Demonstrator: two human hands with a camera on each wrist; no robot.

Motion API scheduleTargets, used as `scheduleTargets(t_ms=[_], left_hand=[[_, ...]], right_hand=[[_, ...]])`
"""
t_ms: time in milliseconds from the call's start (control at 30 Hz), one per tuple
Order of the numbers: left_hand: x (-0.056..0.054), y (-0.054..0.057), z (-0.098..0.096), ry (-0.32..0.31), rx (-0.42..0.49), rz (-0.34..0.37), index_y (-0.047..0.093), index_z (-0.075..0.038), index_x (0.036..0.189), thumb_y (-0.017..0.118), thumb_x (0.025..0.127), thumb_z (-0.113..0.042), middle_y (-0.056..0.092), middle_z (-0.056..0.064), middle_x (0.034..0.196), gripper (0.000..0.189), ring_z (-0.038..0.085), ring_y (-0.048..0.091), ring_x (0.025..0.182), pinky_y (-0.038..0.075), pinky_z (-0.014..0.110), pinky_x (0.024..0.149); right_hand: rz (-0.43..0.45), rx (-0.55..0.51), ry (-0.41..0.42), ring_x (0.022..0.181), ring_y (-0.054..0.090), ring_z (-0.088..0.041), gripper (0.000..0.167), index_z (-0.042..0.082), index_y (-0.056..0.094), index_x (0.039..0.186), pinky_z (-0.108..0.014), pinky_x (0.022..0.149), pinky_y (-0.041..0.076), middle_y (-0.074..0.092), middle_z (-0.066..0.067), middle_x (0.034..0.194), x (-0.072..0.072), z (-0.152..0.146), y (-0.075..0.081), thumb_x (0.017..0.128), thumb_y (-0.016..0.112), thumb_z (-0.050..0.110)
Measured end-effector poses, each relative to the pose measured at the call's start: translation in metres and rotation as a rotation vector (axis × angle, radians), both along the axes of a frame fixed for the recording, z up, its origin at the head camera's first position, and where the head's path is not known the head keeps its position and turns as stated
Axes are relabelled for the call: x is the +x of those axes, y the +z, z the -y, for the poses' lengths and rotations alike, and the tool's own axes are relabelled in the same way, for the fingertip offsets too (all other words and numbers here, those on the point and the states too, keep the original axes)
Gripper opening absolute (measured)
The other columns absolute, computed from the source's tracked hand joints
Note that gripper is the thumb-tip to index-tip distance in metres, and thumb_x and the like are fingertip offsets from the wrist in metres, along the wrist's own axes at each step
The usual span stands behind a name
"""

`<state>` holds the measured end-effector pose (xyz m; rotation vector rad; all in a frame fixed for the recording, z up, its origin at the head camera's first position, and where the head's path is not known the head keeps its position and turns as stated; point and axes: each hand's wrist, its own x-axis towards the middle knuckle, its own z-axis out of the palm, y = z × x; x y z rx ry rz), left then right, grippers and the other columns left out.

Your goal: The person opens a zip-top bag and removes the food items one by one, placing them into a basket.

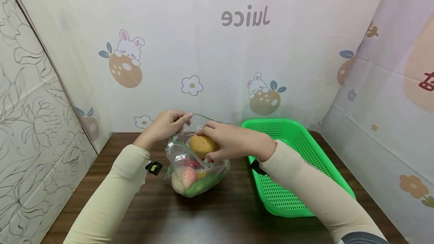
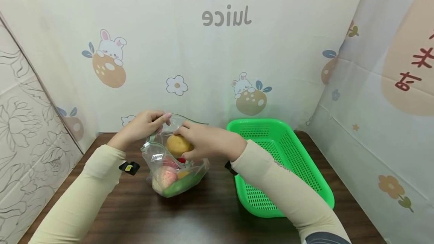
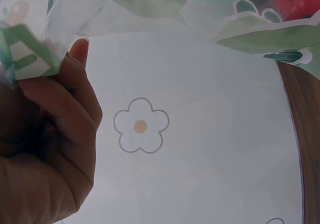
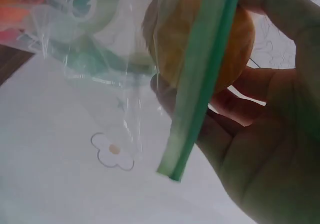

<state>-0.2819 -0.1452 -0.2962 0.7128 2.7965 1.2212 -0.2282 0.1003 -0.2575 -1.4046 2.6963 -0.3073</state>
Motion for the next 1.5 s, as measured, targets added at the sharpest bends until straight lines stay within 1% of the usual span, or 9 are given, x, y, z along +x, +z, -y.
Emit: scheduleTargets(t_ms=[167,333,567,667,867,1033,1267,1367,1500], left_hand=[[0.000,-0.001,0.000,0.003,-0.002,-0.002,0.071,-0.008,0.098,0.047,0.105,-0.047,0.056,0.006,0.066,0.046,0.020,0.048,0.056,0.043,0.036,0.056],[0.000,-0.001,0.000,0.007,-0.006,-0.002,0.071,-0.009,0.097,0.047,0.106,-0.045,0.055,0.006,0.065,0.044,0.020,0.047,0.055,0.042,0.035,0.056],[0.000,-0.002,0.001,0.018,-0.010,-0.002,0.071,-0.008,0.095,0.047,0.106,-0.045,0.056,0.005,0.065,0.044,0.020,0.047,0.056,0.043,0.036,0.057],[0.000,-0.003,0.003,0.020,-0.014,-0.008,0.071,-0.007,0.096,0.047,0.106,-0.045,0.055,0.005,0.064,0.046,0.020,0.047,0.056,0.043,0.036,0.057],[0.000,-0.003,0.003,0.023,-0.026,-0.022,0.071,-0.010,0.095,0.047,0.105,-0.047,0.055,0.005,0.065,0.045,0.020,0.047,0.057,0.044,0.037,0.060],[0.001,-0.003,0.002,0.020,-0.031,-0.025,0.071,-0.011,0.095,0.047,0.105,-0.047,0.056,0.005,0.065,0.045,0.020,0.046,0.057,0.044,0.038,0.062],[0.002,-0.004,0.003,0.021,-0.026,-0.017,0.071,-0.012,0.095,0.048,0.105,-0.047,0.056,0.005,0.065,0.043,0.020,0.047,0.058,0.044,0.038,0.061],[0.002,-0.004,0.004,0.020,-0.031,-0.014,0.071,-0.011,0.096,0.048,0.105,-0.048,0.055,0.005,0.066,0.044,0.020,0.046,0.058,0.044,0.037,0.060],[0.002,-0.004,0.004,0.020,-0.043,-0.016,0.071,-0.009,0.098,0.047,0.104,-0.050,0.056,0.005,0.066,0.048,0.020,0.046,0.057,0.044,0.037,0.060]], right_hand=[[0.023,-0.063,0.012,0.100,0.054,-0.015,0.057,0.009,0.052,0.139,-0.026,0.081,0.050,0.051,-0.003,0.126,0.001,-0.009,0.006,0.088,0.076,0.023],[0.030,-0.092,0.001,0.098,0.054,-0.013,0.060,0.013,0.051,0.142,-0.025,0.079,0.051,0.051,0.000,0.124,0.005,-0.018,0.011,0.088,0.076,0.025],[-0.007,-0.116,-0.006,0.098,0.055,-0.013,0.063,0.012,0.048,0.145,-0.027,0.079,0.051,0.049,0.000,0.131,0.011,-0.035,0.014,0.090,0.074,0.028],[-0.020,-0.136,-0.008,0.100,0.055,-0.014,0.066,0.011,0.047,0.145,-0.028,0.080,0.052,0.048,0.000,0.133,0.013,-0.043,0.016,0.088,0.075,0.028],[-0.062,-0.167,-0.008,0.100,0.055,-0.012,0.072,0.009,0.047,0.146,-0.027,0.080,0.052,0.047,-0.001,0.131,0.017,-0.059,0.018,0.084,0.080,0.023],[-0.091,-0.194,0.000,0.099,0.053,-0.010,0.073,0.009,0.048,0.144,-0.025,0.078,0.052,0.046,0.001,0.127,0.019,-0.075,0.014,0.080,0.083,0.018],[-0.104,-0.201,-0.013,0.100,0.052,-0.009,0.071,0.015,0.050,0.139,-0.026,0.079,0.052,0.047,0.005,0.124,0.024,-0.096,0.007,0.076,0.084,0.016],[-0.091,-0.176,-0.028,0.100,0.053,-0.009,0.069,0.015,0.051,0.137,-0.027,0.079,0.052,0.049,0.006,0.123,0.026,-0.106,0.001,0.075,0.083,0.016],[-0.044,-0.130,-0.052,0.097,0.054,-0.009,0.067,0.015,0.052,0.135,-0.027,0.078,0.053,0.050,0.007,0.122,0.029,-0.119,-0.008,0.076,0.084,0.017]])
